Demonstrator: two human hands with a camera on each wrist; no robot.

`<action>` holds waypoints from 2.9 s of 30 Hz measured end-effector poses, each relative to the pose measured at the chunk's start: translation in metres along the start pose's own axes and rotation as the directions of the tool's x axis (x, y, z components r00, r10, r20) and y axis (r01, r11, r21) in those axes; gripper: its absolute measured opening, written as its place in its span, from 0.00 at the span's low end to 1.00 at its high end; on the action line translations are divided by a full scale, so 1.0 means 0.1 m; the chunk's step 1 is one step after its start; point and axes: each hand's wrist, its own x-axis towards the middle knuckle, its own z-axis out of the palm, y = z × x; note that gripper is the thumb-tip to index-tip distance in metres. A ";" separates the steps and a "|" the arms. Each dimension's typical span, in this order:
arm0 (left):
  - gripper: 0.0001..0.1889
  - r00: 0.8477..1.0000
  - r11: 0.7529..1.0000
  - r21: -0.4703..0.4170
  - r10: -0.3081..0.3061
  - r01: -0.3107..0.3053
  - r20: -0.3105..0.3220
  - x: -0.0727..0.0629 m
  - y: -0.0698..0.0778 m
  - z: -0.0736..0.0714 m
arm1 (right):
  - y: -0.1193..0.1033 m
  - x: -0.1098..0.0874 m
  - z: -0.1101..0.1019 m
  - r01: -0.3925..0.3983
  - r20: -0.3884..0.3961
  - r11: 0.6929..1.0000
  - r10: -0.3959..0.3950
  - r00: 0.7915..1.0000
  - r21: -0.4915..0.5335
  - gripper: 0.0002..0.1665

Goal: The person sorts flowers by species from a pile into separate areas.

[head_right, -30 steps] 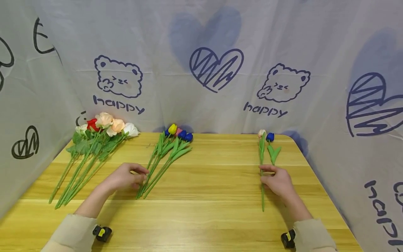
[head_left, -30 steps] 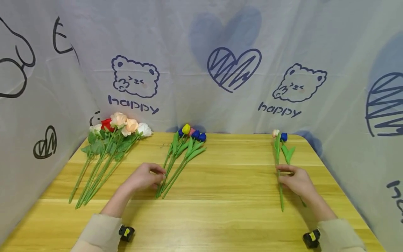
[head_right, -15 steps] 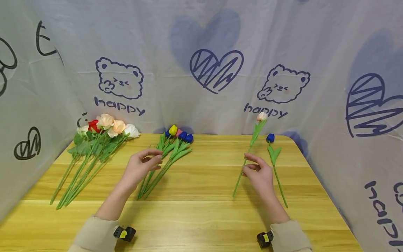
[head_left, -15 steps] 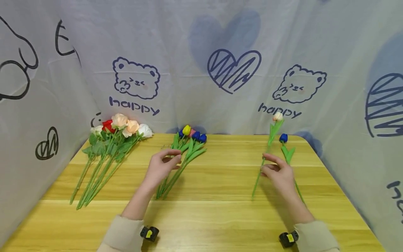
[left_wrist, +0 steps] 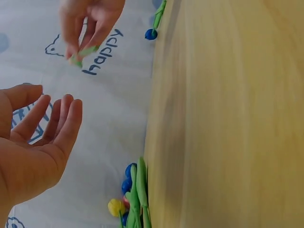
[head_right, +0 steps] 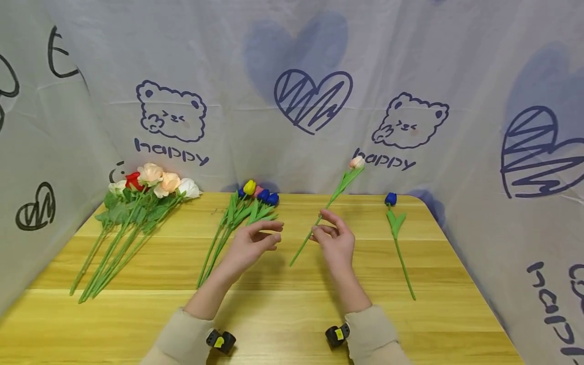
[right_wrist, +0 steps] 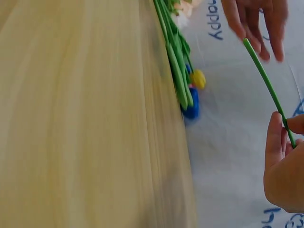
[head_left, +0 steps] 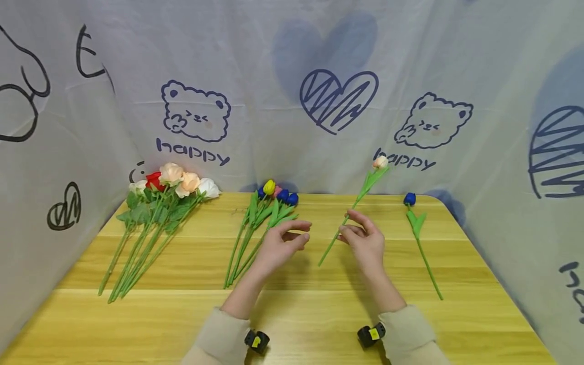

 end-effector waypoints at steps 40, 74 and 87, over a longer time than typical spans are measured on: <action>0.11 0.975 0.986 0.121 -0.133 0.112 0.176 -0.04 -0.08 0.02 | 0.12 -0.07 0.27 -0.054 0.119 0.998 0.050 0.992 0.033 0.24; 0.11 0.995 0.972 0.221 -0.089 0.078 0.039 -0.25 0.10 -0.66 | -0.27 0.02 -0.70 0.196 0.142 0.955 -0.167 0.976 -0.223 0.24; 0.13 0.989 0.932 0.334 -0.145 0.139 -0.007 -0.32 -0.08 -1.02 | -0.34 0.15 -1.68 0.054 0.135 0.652 0.075 0.988 -0.757 0.34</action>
